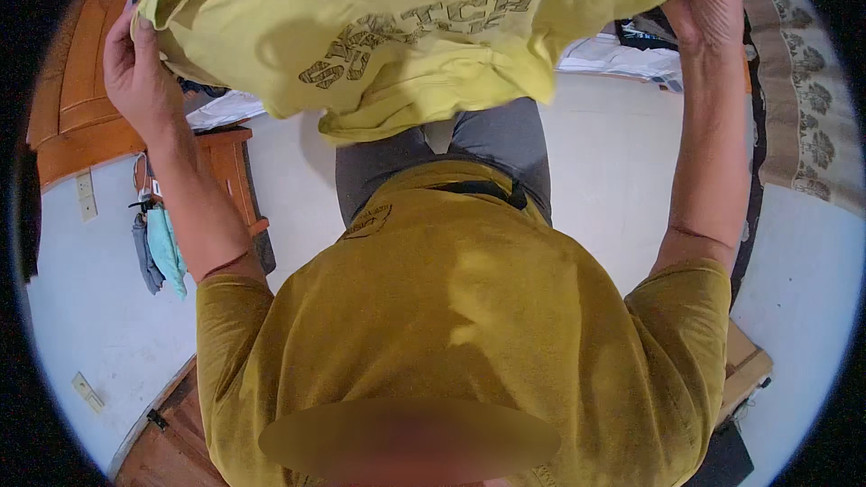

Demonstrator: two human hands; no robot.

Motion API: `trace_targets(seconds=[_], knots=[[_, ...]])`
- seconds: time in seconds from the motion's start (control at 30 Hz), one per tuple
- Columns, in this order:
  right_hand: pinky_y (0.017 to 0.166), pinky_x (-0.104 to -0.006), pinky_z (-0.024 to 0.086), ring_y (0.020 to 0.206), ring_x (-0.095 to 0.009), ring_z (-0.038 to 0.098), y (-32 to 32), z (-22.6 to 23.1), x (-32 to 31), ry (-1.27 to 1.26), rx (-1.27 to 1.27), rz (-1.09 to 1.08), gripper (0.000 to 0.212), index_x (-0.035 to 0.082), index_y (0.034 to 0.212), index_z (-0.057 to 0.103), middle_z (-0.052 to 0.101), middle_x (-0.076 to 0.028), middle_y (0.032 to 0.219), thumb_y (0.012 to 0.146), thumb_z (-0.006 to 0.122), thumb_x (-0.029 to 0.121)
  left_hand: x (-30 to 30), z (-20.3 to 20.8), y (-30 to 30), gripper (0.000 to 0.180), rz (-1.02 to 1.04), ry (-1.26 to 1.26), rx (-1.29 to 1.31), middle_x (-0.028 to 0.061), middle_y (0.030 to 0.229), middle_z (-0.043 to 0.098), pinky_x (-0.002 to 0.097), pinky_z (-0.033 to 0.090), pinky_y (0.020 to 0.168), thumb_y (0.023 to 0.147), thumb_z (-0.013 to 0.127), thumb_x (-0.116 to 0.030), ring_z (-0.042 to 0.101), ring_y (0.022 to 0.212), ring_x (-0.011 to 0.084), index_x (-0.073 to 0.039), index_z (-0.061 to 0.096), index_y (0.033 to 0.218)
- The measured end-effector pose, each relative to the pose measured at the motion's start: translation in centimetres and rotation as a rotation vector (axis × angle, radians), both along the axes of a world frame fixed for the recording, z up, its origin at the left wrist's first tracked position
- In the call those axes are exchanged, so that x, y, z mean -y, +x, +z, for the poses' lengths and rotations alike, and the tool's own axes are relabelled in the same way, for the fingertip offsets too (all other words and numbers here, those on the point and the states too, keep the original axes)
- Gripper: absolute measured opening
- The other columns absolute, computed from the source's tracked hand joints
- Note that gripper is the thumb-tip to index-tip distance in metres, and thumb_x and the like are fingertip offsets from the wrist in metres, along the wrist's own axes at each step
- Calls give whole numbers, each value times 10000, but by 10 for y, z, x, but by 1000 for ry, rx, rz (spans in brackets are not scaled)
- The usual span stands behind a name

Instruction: Folding various clothing items including shirts and pants on a bed.

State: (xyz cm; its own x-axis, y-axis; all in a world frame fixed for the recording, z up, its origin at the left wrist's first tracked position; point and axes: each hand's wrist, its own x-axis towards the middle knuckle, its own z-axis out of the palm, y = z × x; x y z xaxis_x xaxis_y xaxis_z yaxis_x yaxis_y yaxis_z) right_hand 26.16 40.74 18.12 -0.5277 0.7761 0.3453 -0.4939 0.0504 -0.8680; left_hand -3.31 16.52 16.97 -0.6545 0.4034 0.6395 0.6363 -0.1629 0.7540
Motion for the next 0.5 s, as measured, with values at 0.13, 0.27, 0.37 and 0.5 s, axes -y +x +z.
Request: trace_targets(seconds=[0.13,0.27,0.37,0.5], knots=[[693,-212,428,794,-72,531,54,-20,-39,67,543,193,241,73,982,540,561,1,878,816,591,241,3,-6,-13,120,-178,-328,-224,39,878,598,225,423,735,816,598,-74,544,811,109,-7,601,915],[661,-207,447,714,-60,559,50,-62,-5,115,800,421,185,71,905,632,612,13,799,799,626,222,32,-59,-17,125,-177,-750,-458,81,793,559,267,420,699,748,616,-39,540,780,178,-19,592,868],[681,-204,433,743,-57,534,38,-78,23,75,896,576,196,44,924,631,604,11,806,809,623,203,53,-117,-21,99,-149,-897,-424,85,775,543,254,409,654,772,583,-36,536,747,159,-49,610,866],[711,-214,431,789,-62,544,14,-75,58,115,936,753,145,29,927,620,607,2,830,811,611,116,64,-173,-29,91,-16,-1064,151,54,781,562,239,404,642,821,554,-73,535,725,117,-50,612,887]])
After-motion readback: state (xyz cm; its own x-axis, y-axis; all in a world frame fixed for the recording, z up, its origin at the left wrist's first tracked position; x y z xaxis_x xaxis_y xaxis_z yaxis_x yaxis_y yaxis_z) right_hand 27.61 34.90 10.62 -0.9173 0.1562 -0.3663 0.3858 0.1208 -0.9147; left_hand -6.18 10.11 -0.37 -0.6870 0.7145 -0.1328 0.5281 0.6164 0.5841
